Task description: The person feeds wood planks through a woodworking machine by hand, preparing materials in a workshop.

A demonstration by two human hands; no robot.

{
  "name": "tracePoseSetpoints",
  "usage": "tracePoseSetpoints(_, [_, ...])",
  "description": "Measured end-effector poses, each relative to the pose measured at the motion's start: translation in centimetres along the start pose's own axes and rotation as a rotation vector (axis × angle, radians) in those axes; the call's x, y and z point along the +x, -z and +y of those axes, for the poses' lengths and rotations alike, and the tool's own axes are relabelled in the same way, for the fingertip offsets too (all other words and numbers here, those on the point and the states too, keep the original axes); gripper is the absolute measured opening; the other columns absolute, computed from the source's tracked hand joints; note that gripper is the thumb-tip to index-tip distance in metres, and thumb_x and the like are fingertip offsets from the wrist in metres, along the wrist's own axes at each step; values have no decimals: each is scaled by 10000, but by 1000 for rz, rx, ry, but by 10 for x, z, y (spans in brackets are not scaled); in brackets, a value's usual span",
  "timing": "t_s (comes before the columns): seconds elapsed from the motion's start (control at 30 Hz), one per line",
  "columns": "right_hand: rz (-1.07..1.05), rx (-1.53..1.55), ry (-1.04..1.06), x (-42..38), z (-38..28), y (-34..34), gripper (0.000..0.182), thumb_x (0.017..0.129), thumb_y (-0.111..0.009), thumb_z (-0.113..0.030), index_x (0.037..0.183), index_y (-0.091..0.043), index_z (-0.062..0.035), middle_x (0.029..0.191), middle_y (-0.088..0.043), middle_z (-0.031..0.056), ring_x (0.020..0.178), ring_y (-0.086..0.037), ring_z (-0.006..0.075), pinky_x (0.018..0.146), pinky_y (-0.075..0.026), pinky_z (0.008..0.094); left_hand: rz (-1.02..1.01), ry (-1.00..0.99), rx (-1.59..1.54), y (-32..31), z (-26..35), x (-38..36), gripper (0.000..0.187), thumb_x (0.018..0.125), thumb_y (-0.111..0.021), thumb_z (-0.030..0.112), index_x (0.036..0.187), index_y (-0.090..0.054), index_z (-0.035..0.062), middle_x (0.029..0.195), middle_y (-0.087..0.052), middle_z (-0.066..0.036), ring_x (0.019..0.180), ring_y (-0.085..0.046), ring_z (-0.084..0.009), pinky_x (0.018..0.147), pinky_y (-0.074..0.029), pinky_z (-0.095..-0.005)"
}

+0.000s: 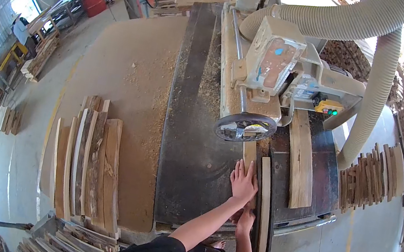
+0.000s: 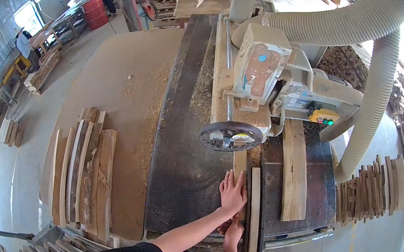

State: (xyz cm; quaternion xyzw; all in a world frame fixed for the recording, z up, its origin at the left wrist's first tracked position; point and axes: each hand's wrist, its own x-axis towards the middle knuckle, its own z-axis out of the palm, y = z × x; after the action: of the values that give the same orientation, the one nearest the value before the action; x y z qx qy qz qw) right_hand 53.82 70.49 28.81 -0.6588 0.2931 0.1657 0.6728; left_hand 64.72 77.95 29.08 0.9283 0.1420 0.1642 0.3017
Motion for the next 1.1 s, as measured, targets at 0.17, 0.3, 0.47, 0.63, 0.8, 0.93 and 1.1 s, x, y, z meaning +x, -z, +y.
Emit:
tracePoseSetpoints(0.17, [0,-17,13,-7,-7,1,569,1042,-499,-521,824,-660,-21,637,-668,81,471,-608,168,419,-432,291,-6,-1,7,4,1,-1,601,965,-528,286,1541,-427,150,1582,-356,-256,1496,-296,-401,1175,-258,-544])
tracePoseSetpoints(0.3, [-56,58,-55,0,-5,6,579,1035,-521,-520,826,-668,-1,639,-670,97,477,-616,177,415,-434,293,-24,1,-8,6,0,-2,619,960,-534,293,1551,-412,153,1584,-351,-262,1497,-292,-404,1176,-257,-545])
tracePoseSetpoints(0.47, [-68,141,-35,-1,1,5,582,1022,-556,-521,822,-659,16,625,-665,113,484,-628,190,400,-446,295,-34,6,-11,6,-1,-3,625,968,-522,315,1557,-398,148,1581,-349,-269,1500,-283,-412,1187,-248,-552])
tracePoseSetpoints(0.63, [-88,118,-42,0,-2,5,577,1023,-553,-524,818,-651,6,635,-667,106,489,-633,192,398,-455,293,-16,3,-12,2,-2,-3,624,971,-515,324,1559,-395,152,1588,-337,-268,1503,-277,-411,1190,-245,-552])
tracePoseSetpoints(0.8, [-108,95,-41,0,-1,8,560,1033,-537,-516,830,-644,-6,664,-679,100,507,-641,187,405,-460,291,-16,-6,-3,-2,-5,-6,615,976,-504,325,1558,-399,156,1587,-340,-266,1501,-281,-413,1192,-244,-551])
tracePoseSetpoints(0.93, [-127,103,-23,2,1,6,538,1035,-538,-511,862,-648,-13,669,-680,93,518,-643,180,416,-463,294,11,-19,2,-6,-8,-6,623,970,-505,330,1557,-398,153,1587,-339,-262,1499,-281,-412,1191,-244,-549])
tracePoseSetpoints(1.1, [-131,126,-22,9,9,10,545,1023,-552,-521,865,-649,-8,675,-686,106,522,-657,195,422,-455,321,-9,-26,12,0,-4,-8,605,988,-503,330,1553,-399,139,1579,-353,-262,1495,-289,-411,1188,-255,-555])
